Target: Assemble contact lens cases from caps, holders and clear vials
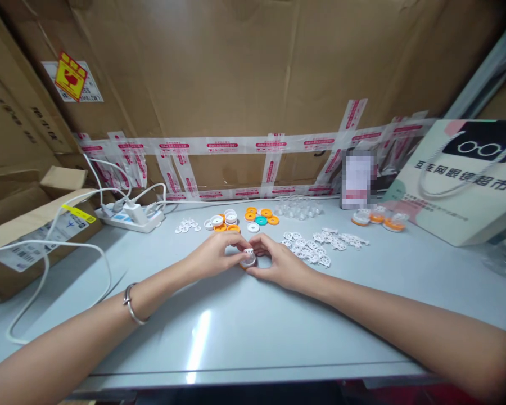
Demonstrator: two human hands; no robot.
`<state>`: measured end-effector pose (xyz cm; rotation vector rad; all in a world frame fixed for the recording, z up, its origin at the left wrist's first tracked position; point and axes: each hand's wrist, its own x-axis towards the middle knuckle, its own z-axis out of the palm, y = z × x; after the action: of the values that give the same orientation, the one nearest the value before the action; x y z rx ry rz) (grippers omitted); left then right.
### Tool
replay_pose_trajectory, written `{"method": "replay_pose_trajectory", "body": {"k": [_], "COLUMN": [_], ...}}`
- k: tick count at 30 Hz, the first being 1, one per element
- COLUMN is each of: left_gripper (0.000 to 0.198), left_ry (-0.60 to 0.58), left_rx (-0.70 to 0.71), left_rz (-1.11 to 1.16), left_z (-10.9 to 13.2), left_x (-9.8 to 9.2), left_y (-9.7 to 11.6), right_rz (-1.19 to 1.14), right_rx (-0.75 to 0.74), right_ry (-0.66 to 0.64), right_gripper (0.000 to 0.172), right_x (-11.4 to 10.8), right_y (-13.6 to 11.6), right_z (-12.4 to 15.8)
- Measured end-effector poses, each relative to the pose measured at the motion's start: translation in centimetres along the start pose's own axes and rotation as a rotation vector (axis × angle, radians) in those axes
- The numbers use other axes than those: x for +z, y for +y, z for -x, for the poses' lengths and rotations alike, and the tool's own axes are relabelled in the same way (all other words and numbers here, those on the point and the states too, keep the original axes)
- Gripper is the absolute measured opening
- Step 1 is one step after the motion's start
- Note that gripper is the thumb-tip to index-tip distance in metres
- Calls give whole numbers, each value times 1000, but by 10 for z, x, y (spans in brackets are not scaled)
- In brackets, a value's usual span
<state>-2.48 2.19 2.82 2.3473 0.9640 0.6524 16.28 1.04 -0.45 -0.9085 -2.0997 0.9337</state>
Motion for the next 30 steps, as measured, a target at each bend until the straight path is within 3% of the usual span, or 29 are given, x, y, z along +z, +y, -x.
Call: {"method": "replay_pose_trajectory", "body": {"k": [4,7,10,13,18,23,30], "left_gripper": [16,19,27,29,29,32,62], "left_ry": [18,36,51,49,31,35,-35], "left_rx": [8,12,8,4,14,-1,-96], "left_rz": [20,7,-13,-13,-4,-11,-41], "left_z": [1,2,3,4,3,5,8], "left_x": [-1,-2,-3,-3,-3,-7,-4], "left_y": [0,-1,-3,-4,-4,-5,-10], "right_rz": [43,118,456,696,796,813,731], "right_rx": [20,12,64,91,124,146,87], "right_ry": [8,168,348,289,162,131,291], "right_gripper": [45,29,24,21,29,23,21], "right_x": [-25,-61,-98,-122,-130,-124,-131], "right_y": [-8,-5,12,35,62,71,40], "right_z": [-7,-21,-41,-59,-77,-81,-76]}}
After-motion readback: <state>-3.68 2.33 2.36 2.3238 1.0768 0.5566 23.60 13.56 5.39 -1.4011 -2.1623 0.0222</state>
